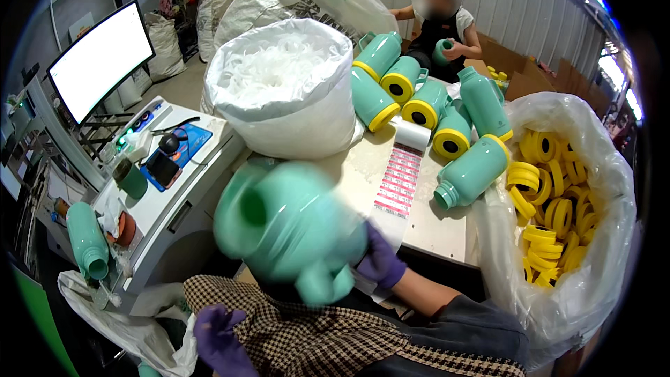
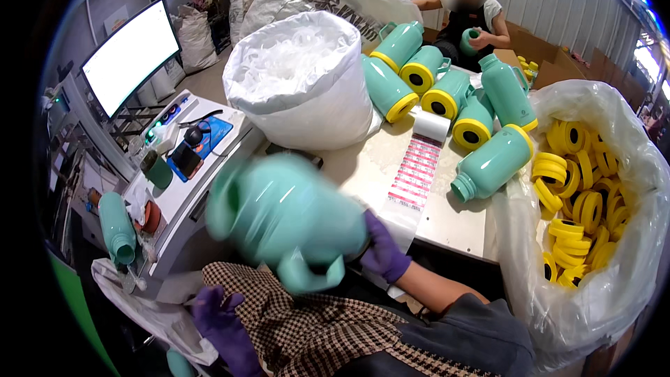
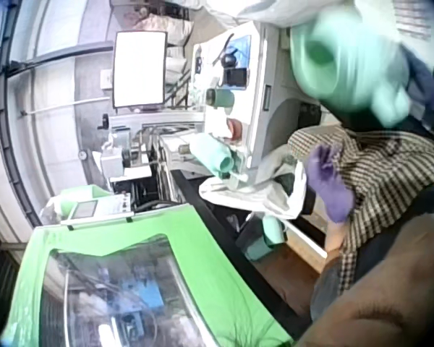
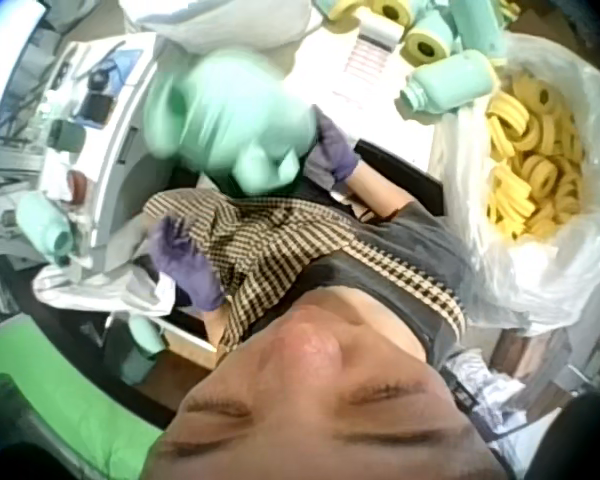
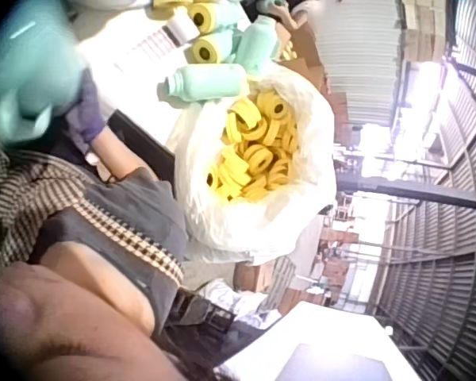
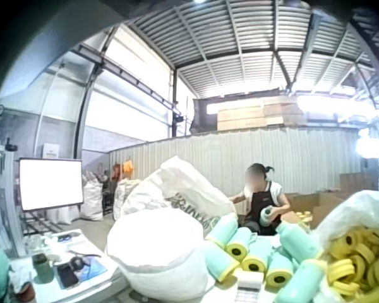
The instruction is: The person assembles teal plastic containers by inserting a green ring into the opening and screwing on a yellow lid. They repeat this process for multiple units, placing the finished containers on a nearby table.
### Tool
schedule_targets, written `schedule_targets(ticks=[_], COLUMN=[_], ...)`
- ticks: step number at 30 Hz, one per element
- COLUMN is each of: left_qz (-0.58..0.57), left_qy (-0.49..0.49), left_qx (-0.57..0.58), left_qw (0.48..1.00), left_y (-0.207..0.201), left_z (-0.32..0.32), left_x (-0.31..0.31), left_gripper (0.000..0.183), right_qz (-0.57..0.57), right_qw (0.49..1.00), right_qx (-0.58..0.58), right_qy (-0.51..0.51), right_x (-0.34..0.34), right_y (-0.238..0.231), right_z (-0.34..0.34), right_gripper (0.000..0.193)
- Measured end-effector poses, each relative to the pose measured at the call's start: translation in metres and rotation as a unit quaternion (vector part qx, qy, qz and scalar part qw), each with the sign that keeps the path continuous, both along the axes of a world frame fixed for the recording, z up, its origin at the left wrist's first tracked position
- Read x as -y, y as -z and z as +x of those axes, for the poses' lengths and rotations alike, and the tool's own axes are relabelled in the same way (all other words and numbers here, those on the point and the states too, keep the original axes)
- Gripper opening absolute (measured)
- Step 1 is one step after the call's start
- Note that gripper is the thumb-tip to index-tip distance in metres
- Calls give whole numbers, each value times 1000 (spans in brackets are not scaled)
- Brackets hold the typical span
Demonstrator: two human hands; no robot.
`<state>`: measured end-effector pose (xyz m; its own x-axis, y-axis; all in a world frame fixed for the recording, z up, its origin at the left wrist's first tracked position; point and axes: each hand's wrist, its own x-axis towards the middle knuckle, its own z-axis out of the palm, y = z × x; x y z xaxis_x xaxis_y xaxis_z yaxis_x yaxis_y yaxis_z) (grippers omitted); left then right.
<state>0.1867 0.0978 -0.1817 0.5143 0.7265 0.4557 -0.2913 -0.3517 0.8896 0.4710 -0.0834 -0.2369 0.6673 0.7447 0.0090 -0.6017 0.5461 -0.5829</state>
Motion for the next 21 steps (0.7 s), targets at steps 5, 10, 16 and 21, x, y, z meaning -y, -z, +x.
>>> schedule_targets(ticks=[5,10,16,21], left_qz=[59,80,109,-125], left_qy=[67,-48,-179,-266], left_qx=[-146,-200,-228,-238], left_qw=[985,975,951,926], left_y=[24,47,74,130], left_z=[2,-30,-105,-201], left_x=[6,-1,-25,-53], left_gripper=[53,30,28,24], right_qz=[-54,-462,233,181], right_qw=[956,538,890,967], right_qx=[168,627,309,21], right_qy=[234,323,-243,-177], right_x=[23,93,72,-58], right_y=[-33,-19,-45,-24], right_z=[143,413,397,164], right_gripper=[46,44,58,60])
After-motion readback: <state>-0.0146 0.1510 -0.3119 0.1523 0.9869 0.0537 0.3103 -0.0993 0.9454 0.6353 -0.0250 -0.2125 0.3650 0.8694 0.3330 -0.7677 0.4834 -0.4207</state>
